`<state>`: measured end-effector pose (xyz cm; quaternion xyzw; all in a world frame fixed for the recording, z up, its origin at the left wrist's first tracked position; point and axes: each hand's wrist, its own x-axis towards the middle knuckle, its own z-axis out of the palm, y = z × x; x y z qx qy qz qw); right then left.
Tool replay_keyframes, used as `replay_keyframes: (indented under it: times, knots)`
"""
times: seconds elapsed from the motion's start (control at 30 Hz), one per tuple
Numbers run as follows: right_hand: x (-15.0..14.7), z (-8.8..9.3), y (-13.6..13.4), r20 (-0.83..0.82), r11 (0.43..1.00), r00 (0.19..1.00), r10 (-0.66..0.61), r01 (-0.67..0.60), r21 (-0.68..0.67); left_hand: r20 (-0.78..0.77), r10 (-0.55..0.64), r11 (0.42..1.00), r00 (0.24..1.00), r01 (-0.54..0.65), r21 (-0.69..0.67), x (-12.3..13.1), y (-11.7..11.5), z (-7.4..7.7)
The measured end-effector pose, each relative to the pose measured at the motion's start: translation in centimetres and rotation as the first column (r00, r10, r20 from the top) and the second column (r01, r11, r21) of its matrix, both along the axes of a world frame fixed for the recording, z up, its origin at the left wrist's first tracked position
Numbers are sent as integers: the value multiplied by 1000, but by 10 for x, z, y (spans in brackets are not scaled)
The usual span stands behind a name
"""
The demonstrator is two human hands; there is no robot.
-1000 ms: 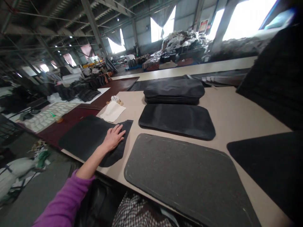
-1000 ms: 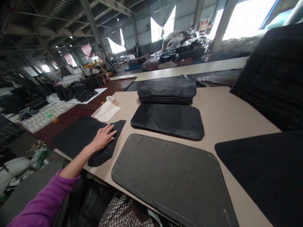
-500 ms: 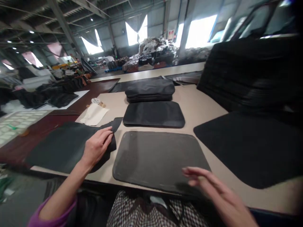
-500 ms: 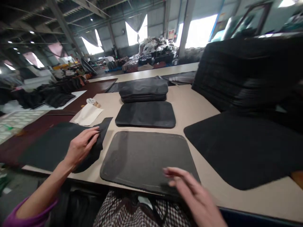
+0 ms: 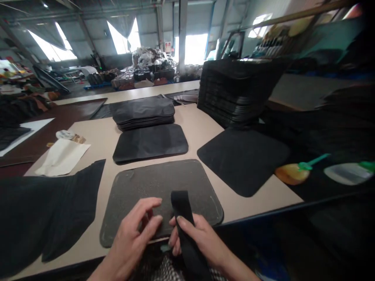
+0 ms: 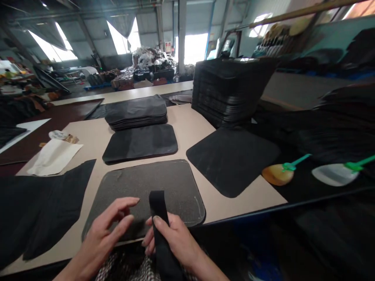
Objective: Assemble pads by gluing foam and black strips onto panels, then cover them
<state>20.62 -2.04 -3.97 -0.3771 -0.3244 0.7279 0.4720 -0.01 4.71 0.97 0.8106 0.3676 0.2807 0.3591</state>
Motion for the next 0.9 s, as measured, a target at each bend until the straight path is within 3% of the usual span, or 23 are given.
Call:
replay_keyframes:
  times: [0.03, 0.1, 0.17, 0.23, 0.33, 0.43, 0.5, 0.57, 0.7, 0.9]
  knots:
    - [1, -1, 0, -33, 998, 998, 54, -55, -13, 15, 27, 971, 1000, -23, -238, 2, 8, 0]
    - [0, -3, 1, -96, 989, 989, 114, -122, -85, 55, 0, 793, 998, 33, -608, 13, 23, 0]
    - [-2, -3, 1, -131, 976, 981, 141, -159, -145, 94, -17, 650, 995, 83, -755, 27, 35, -2]
    - [1, -4, -1, -115, 973, 983, 144, -161, -164, 75, -16, 638, 997, 68, -767, 40, 49, -3]
    - [13, -12, -11, 117, 989, 990, 74, -58, -139, -6, -27, 737, 1000, 16, -676, 53, 78, -7]
    - [23, -29, -24, 496, 989, 860, -121, 150, -19, -94, -38, 858, 995, -15, -513, 61, 113, -17]
    - [25, -39, -30, 610, 971, 761, -222, 230, 66, -151, -53, 945, 987, 1, -326, 69, 136, -28]
    - [23, -43, -31, 638, 952, 714, -288, 283, 114, -213, -55, 996, 975, 39, -78, 79, 154, -41]
    - [19, -39, -23, 628, 925, 686, -368, 341, 169, -334, 8, 964, 943, 82, 254, 103, 176, -62]
    - [24, -36, -11, 612, 926, 697, -374, 311, 213, -380, 81, 913, 921, 84, 399, 124, 193, -80]
